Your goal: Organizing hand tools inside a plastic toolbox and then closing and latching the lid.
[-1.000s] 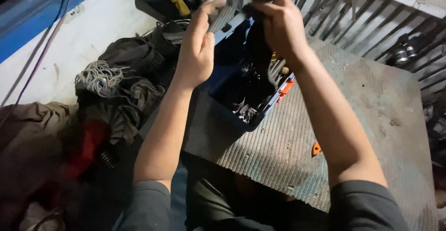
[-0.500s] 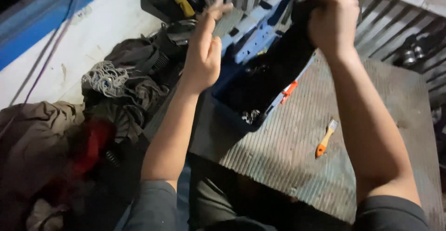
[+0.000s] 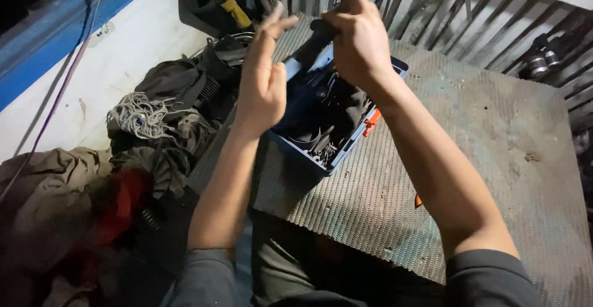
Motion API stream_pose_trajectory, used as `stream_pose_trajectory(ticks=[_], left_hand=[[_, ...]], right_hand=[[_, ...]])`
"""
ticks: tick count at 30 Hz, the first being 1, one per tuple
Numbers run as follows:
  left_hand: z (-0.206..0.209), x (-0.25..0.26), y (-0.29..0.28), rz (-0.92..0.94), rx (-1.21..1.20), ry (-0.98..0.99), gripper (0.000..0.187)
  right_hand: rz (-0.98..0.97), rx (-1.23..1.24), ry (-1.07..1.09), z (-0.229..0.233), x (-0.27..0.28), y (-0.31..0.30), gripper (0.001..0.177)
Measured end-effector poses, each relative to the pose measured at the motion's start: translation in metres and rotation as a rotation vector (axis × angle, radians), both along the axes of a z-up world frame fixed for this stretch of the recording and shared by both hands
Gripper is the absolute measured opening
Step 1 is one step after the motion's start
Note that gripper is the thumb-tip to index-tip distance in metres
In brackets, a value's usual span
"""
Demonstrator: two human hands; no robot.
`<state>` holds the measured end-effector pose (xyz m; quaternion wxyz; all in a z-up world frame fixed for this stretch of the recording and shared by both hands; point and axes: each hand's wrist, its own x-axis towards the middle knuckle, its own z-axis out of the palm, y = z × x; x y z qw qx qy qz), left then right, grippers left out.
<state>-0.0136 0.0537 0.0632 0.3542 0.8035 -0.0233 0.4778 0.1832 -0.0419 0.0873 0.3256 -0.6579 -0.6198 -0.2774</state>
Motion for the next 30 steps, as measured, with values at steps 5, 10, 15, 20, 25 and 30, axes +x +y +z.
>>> stream_pose_trajectory(ticks=[5,10,15,20,25,30], left_hand=[[0.008,-0.005,-0.008,-0.02,-0.019,0.061,0.058],[0.01,-0.01,-0.004,-0.011,0.004,-0.019,0.053],[0.017,-0.015,-0.025,-0.026,-0.018,0.073,0.057],[0.005,-0.011,-0.045,-0.001,0.076,0.14,0.053],[0.001,-0.01,-0.061,0.027,0.091,0.159,0.054],[-0.049,0.012,-0.066,0.145,0.273,0.107,0.056]], right_hand=[[0.114,-0.188,0.081,0.019,0.022,-0.036,0.035],[0.065,0.006,1.008,0.022,0.02,-0.063,0.015],[0.321,0.2,-0.024,0.029,-0.045,-0.024,0.047],[0.127,0.225,0.098,-0.011,-0.003,-0.076,0.025],[-0.213,0.74,0.158,-0.03,0.148,-0.216,0.023],[-0.238,1.005,0.675,-0.04,0.199,-0.304,0.007]])
